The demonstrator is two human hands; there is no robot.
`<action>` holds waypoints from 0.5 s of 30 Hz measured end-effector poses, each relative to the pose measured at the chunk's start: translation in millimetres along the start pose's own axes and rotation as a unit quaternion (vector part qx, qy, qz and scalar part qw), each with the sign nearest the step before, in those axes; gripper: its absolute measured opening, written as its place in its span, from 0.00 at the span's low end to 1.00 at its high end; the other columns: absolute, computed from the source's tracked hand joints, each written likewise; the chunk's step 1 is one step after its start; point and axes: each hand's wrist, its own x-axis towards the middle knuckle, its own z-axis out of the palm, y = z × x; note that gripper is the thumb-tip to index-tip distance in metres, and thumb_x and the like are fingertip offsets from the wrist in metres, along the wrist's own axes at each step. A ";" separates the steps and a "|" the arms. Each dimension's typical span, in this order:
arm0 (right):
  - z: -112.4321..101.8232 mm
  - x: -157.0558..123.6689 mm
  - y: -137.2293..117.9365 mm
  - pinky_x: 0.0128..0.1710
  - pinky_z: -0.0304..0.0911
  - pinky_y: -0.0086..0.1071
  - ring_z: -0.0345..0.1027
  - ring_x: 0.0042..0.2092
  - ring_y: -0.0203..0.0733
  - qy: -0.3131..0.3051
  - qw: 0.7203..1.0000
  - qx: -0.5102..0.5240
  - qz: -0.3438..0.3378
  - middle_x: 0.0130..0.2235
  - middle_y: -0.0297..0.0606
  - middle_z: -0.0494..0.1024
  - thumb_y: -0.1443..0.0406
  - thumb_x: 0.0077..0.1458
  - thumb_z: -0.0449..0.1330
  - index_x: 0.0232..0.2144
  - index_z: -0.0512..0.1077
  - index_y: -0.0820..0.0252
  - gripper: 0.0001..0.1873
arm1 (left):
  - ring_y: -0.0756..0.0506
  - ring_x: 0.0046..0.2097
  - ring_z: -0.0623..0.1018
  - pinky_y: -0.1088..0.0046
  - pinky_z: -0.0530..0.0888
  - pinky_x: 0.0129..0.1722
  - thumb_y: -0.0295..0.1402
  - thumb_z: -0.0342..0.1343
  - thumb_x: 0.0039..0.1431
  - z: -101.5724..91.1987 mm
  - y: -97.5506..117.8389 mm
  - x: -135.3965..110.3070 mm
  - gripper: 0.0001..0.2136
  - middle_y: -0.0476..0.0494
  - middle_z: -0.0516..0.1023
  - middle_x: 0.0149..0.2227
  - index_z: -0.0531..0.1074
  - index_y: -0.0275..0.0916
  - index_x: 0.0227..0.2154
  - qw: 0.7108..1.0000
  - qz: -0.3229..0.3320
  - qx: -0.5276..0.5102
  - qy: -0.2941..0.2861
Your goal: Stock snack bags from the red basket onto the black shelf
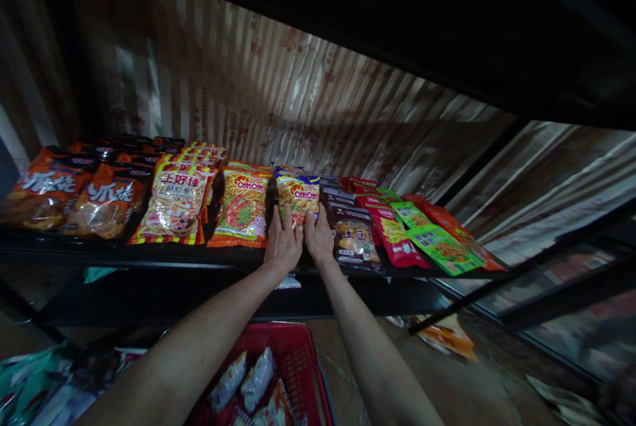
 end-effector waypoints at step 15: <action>-71.6 -11.0 76.5 0.57 0.51 0.49 0.51 0.62 0.54 0.222 0.970 -0.096 0.010 0.59 0.56 0.59 0.57 0.58 0.43 0.59 0.53 0.70 0.31 | 0.41 0.67 0.39 0.53 0.50 0.63 0.28 0.41 0.61 -10.5 21.7 -38.6 0.22 0.34 0.48 0.65 0.57 0.32 0.58 0.952 0.305 0.002 -0.025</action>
